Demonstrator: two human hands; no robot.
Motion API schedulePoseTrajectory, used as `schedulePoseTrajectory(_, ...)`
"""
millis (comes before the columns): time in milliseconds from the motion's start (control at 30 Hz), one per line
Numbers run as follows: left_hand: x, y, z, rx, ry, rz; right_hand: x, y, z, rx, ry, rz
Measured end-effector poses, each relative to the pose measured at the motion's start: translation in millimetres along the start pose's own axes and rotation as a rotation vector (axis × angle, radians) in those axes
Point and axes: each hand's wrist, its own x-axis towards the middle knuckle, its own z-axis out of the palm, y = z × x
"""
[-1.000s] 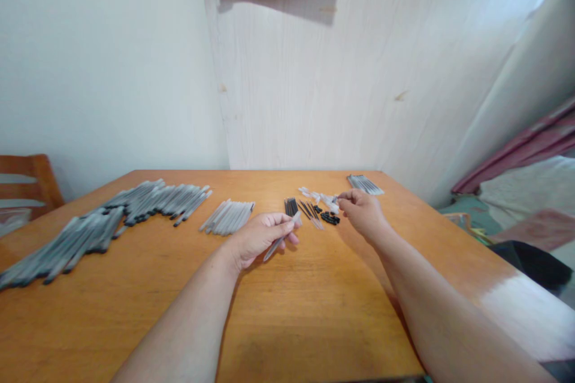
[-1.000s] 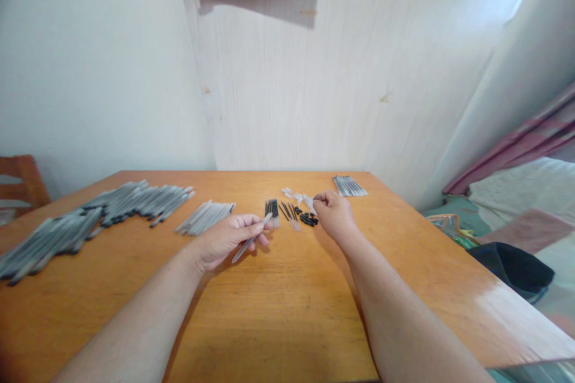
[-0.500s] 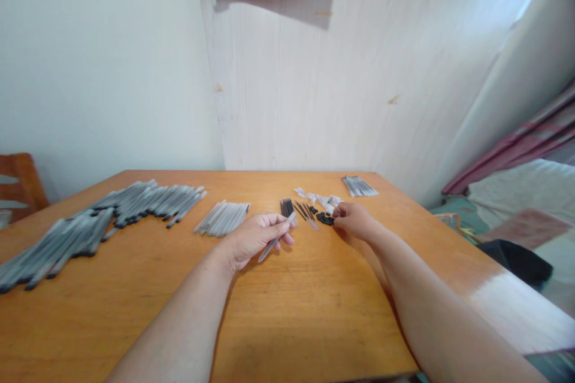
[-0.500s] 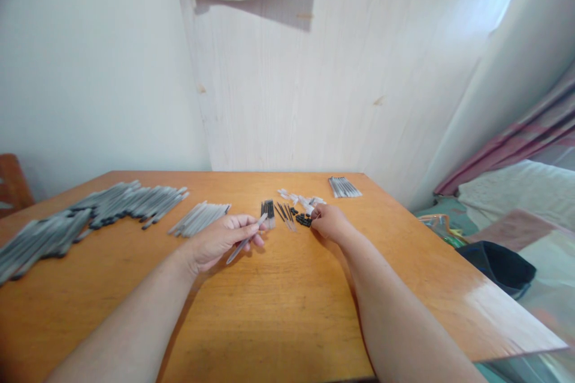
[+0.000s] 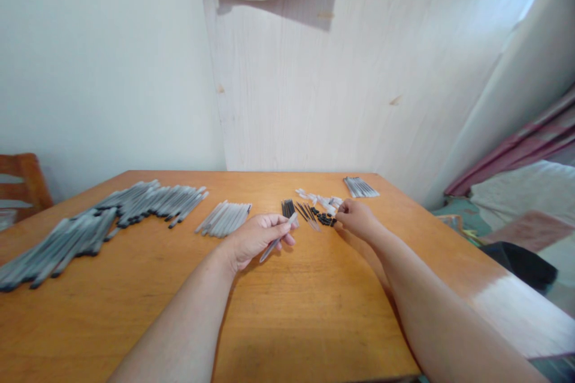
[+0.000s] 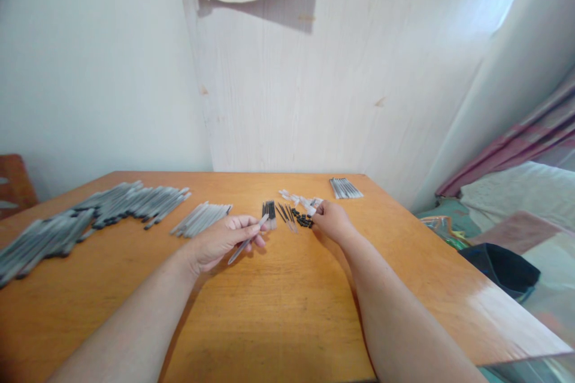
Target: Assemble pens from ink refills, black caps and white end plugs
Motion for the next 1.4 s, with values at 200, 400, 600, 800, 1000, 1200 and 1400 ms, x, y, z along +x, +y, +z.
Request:
schedulePoseTrajectory(200, 0.7, -1.0, 0.8, -0.014, -0.014, -0.018, -15.5, -23.5, -4.5, 0.511, -0.056, -0.007)
schedulePoseTrajectory(400, 0.8, -1.2, 2.2, -0.039, -0.034, -0.037, -34.3, -46.6, -4.5, 0.755, -0.194, -0.256)
schedulePoseTrajectory(600, 1.1, -3.8, 2.2, -0.026, -0.073, -0.041, -50.8, -62.1, -5.7, 0.924, -0.300, -0.263)
schedulePoseTrajectory(800, 1.4, -5.3, 3.1, 0.012, -0.106, -0.020, -55.1, -68.3, -1.1, 0.924, -0.294, -0.268)
schedulePoseTrajectory(1000, 0.7, -4.8, 2.9, 0.037, -0.104, -0.043, -55.4, -70.5, 2.9, 0.933, -0.290, -0.252)
schedulePoseTrajectory(1200, 0.5, -3.8, 4.0, 0.023, -0.102, -0.052, -56.8, -72.4, 1.1, 0.937, -0.282, -0.266)
schedulePoseTrajectory(1400, 0.0, -1.4, 5.4, 0.027, -0.100, -0.062, -56.5, -70.3, 2.6, 0.892, -0.276, -0.298)
